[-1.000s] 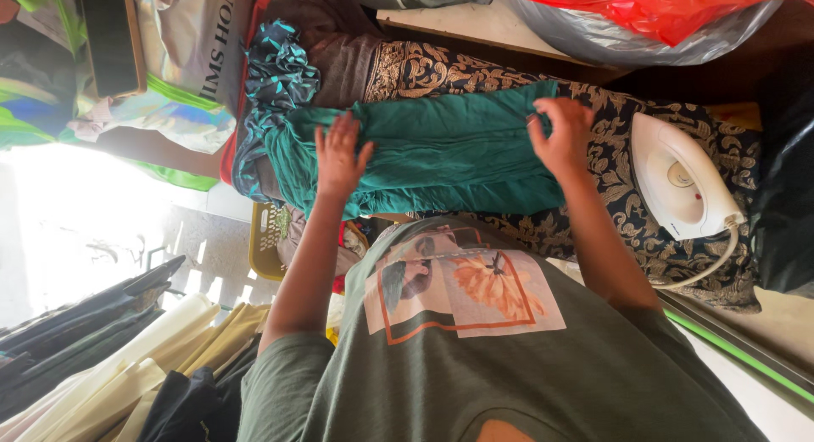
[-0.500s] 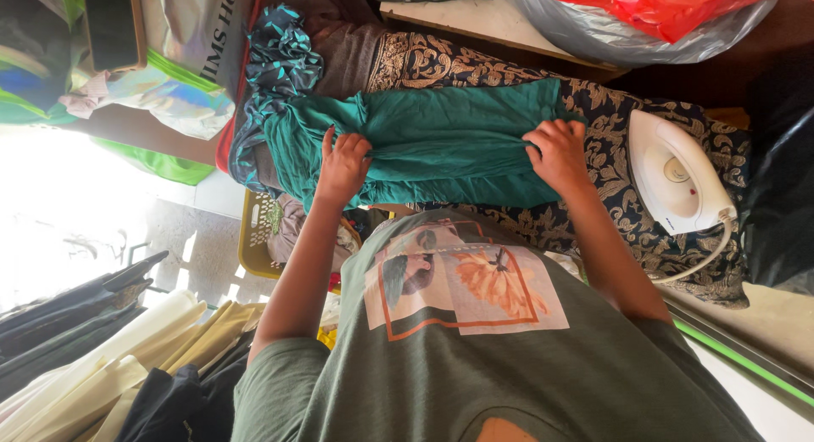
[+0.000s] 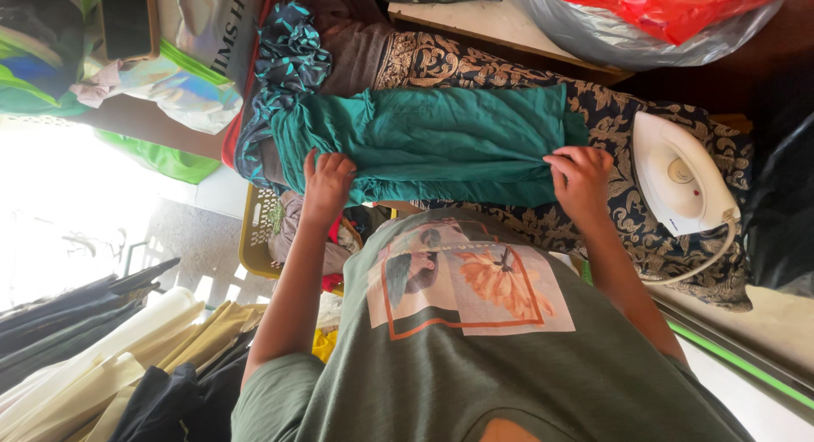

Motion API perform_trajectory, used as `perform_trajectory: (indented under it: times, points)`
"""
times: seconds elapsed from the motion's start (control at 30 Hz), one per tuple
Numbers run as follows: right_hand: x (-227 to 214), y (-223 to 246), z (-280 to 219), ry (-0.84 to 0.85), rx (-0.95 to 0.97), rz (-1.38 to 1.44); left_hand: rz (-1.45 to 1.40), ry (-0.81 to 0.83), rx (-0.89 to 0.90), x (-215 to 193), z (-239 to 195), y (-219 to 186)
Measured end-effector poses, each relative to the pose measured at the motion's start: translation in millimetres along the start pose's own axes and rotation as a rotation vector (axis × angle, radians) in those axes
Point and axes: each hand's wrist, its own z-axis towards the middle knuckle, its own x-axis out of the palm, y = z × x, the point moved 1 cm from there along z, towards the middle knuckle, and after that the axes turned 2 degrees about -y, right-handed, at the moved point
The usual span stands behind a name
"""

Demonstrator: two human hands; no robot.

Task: The person irons a teal button-up shirt on a patterned ironing board, smoothing the fabric and using a white iron to press the sleeves and body. After ironing, the person folds the shirt and places it on the board, then reaches into a yellow laundry basket to retrieve another garment.

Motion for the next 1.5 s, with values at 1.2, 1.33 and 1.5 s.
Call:
perform_trajectory:
  times: [1.2,1.33,1.5]
  points:
    - [99.9,-117.6,103.3,-0.311,0.385,0.32,0.106,-0.411,-0.756,91.2,72.9,136.3]
    - [96.7,-110.1,107.3,-0.266,0.425,0.335,0.027,-0.567,-0.796,73.8,86.7,157.6]
    - [85.3,-71.7,110.0,-0.162,0.357,0.039,0.078,-0.447,-0.831,63.3,95.7,128.2]
